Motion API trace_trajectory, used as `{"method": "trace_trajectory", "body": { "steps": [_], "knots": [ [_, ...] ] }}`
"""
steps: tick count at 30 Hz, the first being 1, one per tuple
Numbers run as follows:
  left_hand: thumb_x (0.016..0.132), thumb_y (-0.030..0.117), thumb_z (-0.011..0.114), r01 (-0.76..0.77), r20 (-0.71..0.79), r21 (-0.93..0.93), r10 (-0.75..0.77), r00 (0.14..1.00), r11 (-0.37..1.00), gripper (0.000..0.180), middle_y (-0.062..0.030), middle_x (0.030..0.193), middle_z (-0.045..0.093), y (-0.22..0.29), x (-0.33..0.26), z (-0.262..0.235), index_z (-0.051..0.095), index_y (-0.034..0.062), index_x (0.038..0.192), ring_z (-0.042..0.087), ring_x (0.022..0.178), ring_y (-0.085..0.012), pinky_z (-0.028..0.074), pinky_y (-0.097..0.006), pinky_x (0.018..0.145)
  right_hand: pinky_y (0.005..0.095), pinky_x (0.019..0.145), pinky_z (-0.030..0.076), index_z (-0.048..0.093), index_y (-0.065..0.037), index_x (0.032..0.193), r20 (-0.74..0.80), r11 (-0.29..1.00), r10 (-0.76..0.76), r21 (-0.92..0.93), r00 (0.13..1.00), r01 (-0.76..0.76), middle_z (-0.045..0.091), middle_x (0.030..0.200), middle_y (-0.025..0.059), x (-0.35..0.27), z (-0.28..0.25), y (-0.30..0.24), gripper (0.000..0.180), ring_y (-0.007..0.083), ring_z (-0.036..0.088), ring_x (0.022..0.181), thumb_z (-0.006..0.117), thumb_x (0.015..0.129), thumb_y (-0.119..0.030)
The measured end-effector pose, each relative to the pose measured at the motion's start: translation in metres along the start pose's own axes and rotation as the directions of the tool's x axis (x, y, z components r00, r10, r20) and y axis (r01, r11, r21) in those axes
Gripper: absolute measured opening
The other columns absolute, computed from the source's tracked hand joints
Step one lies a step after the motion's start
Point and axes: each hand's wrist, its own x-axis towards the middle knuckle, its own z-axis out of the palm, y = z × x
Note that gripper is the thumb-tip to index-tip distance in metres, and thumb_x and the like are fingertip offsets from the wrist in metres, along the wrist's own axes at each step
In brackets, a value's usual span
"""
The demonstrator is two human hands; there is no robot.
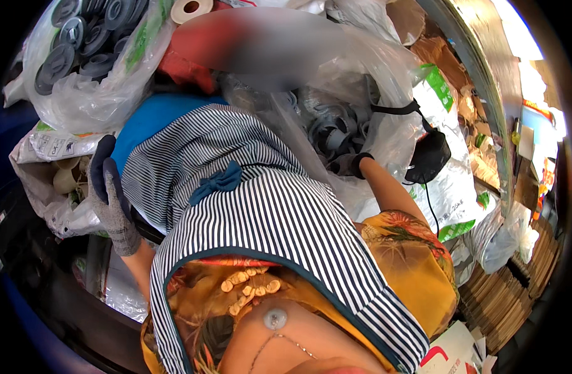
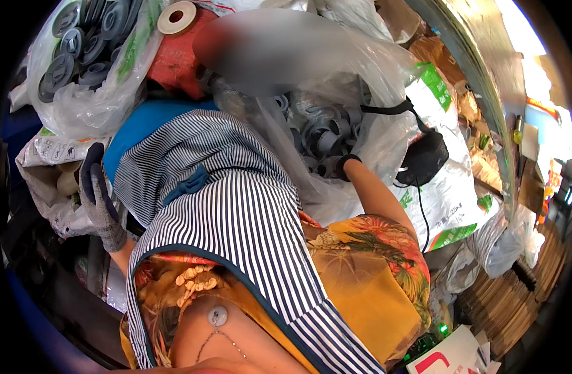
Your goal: The person assembles plastic carafes by hand by fitting gray lids onto white pitcher bodies and inserting internal components into them.
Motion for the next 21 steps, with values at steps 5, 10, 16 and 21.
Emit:
{"method": "trace_trajectory", "body": {
  "steps": [5, 10, 16, 21],
  "knots": [
    [0.097, 0.017, 0.051, -0.079, 0.092, 0.027, 0.077, 0.993, 0.996, 0.039, -0.0184, 0.128, 0.059, 0.002, -0.003, 0.015, 0.053, -0.0064, 0.129, 0.052, 0.122, -0.0259, 0.034, -0.038, 0.108, 0.0477, 0.100, 0.042, 0.047, -0.014, 0.137, -0.413, 0.968, 0.247, 0.066, 0.876, -0.241, 0.050, 0.135, 0.0264, 0.005, 0.032, -0.027, 0.081, 0.0402, 0.054, 0.120, 0.076, 0.069, -0.047],
    [0.095, 0.013, 0.054, -0.202, 0.189, 0.169, 0.170, 0.967, 0.965, 0.038, -0.0180, 0.128, 0.059, -0.002, -0.001, 0.005, 0.054, -0.0055, 0.129, 0.052, 0.122, -0.0274, 0.034, -0.039, 0.108, 0.0495, 0.112, 0.028, 0.028, -0.012, 0.149, -0.636, 0.876, 0.478, 0.295, 0.606, -0.381, 0.030, 0.151, 0.0248, -0.003, 0.032, -0.030, 0.095, 0.0395, 0.033, 0.137, 0.069, 0.073, -0.051],
    [0.095, 0.011, 0.055, -0.119, 0.114, 0.065, 0.111, 0.987, 0.991, 0.037, -0.0181, 0.127, 0.059, -0.017, -0.004, 0.003, 0.054, -0.0056, 0.128, 0.053, 0.121, -0.0273, 0.036, -0.038, 0.107, 0.0425, 0.108, 0.038, 0.027, -0.007, 0.148, -0.404, 0.889, 0.405, 0.382, 0.820, -0.251, 0.036, 0.146, 0.0259, 0.060, 0.042, 0.055, 0.111, 0.0378, 0.040, 0.134, 0.078, 0.063, -0.056],
    [0.095, 0.012, 0.054, -0.150, 0.128, 0.118, 0.135, 0.983, 0.982, 0.037, -0.0178, 0.128, 0.059, -0.017, -0.012, -0.001, 0.054, -0.0050, 0.128, 0.053, 0.121, -0.0262, 0.036, -0.037, 0.106, 0.0393, 0.101, 0.042, 0.039, -0.003, 0.139, -0.712, 0.702, 0.527, 0.673, 0.464, 0.234, 0.052, 0.131, 0.0205, -0.011, -0.081, 0.002, 0.081, 0.0335, 0.053, 0.119, 0.076, 0.077, -0.040]
  ]
}}
